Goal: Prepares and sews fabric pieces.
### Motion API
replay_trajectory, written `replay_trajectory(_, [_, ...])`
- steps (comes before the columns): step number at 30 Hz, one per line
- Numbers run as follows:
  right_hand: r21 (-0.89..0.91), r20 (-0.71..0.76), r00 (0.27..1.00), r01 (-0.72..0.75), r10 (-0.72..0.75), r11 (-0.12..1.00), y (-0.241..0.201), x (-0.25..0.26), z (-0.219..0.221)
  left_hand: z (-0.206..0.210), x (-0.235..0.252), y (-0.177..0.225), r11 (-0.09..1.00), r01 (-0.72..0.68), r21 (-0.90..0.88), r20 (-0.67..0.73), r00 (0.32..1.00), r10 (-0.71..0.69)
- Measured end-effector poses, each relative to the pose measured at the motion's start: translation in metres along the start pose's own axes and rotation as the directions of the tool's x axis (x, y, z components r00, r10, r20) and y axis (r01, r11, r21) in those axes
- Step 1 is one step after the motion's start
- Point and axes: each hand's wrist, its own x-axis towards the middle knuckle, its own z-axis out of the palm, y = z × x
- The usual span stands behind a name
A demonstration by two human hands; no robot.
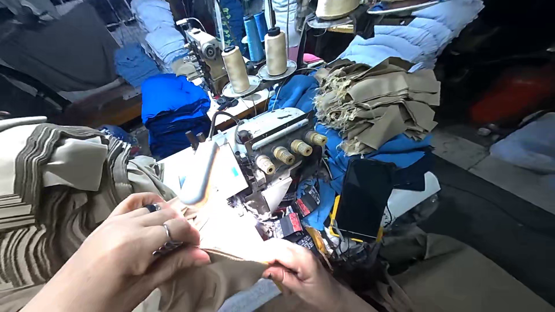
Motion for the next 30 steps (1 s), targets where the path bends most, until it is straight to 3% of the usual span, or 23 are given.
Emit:
replay_trajectory(5, [-0.02, -0.023, 0.999, -0.042, 0.042, 0.999, 0.01, 0.009, 0.005, 0.007, 0.01, 0.016, 1.0, -0.006, 0.015, 0.139, 0.99, 0.004])
replay_trajectory(8, [0.034, -0.024, 0.993, -0.111, 0.112, 0.993, 0.014, 0.012, 0.007, 0.024, 0.013, 0.012, 0.999, -0.003, 0.038, 0.153, 0.988, -0.003])
replay_trajectory(15, [-0.01, -0.074, 0.988, -0.134, 0.133, 0.991, 0.023, 0.019, 0.009, 0.044, 0.015, 0.011, 0.987, 0.126, 0.104, 0.035, 0.991, -0.13])
replay_trajectory(22, [-0.281, -0.083, 0.989, 0.091, -0.119, 0.955, 0.01, 0.0, 0.004, 0.077, 0.005, 0.089, 0.943, 0.262, 0.204, 0.032, 0.961, -0.274])
replay_trajectory(25, [-0.358, -0.094, 0.986, 0.098, -0.141, 0.928, 0.007, -0.009, 0.006, 0.102, -0.008, 0.103, 0.914, 0.369, 0.167, -0.078, 0.929, -0.361])
replay_trajectory(30, [-0.455, -0.139, 0.981, 0.061, -0.138, 0.888, 0.012, 0.004, 0.011, 0.116, -0.012, 0.095, 0.87, 0.474, 0.132, -0.197, 0.873, -0.446])
